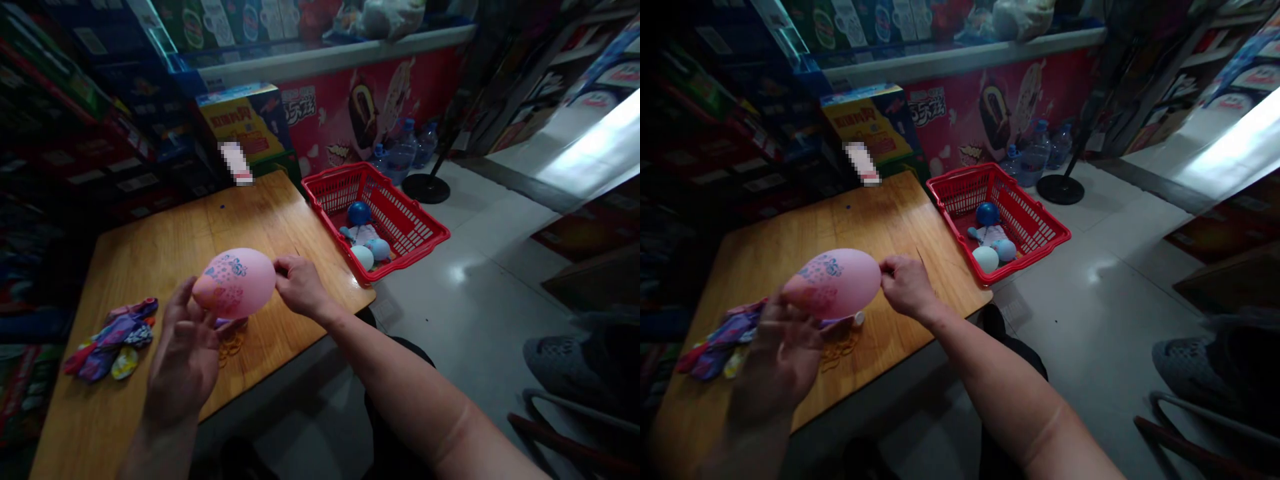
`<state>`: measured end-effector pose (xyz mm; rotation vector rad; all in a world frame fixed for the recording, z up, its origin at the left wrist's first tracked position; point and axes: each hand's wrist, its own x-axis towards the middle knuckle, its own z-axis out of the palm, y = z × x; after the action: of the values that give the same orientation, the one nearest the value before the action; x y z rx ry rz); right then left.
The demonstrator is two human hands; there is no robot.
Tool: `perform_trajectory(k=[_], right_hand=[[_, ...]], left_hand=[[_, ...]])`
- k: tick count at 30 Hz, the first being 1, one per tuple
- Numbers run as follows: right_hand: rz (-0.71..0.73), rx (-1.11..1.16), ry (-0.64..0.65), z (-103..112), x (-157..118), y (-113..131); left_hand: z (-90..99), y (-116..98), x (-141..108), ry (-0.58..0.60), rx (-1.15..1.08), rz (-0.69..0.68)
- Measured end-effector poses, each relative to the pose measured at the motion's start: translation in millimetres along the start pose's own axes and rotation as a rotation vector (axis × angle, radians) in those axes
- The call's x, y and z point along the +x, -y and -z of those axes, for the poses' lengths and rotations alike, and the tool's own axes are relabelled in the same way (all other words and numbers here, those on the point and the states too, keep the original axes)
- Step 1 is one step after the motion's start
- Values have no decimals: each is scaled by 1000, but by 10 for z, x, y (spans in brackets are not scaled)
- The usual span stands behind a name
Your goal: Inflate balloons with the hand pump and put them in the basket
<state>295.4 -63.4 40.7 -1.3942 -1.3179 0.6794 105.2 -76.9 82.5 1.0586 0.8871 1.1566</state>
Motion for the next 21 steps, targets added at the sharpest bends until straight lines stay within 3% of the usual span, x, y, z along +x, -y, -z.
perform_trajectory(k=[3,6,11,17,21], right_hand=[[36,-88,-43,278,27,-54],[-29,-76,-116,557,65,-141],[-194,200,-210,1020,156,-371],[-447,634,-343,1475,247,-587],[-455,668,-413,1717,304,-769]], left_hand=[[-427,70,82,9,110,41],[-801,182,232,8,198,5],[-1328,317,497,143,258,0],[-1895,525,781,199,311,32],[-2219,729,966,239,387,51]])
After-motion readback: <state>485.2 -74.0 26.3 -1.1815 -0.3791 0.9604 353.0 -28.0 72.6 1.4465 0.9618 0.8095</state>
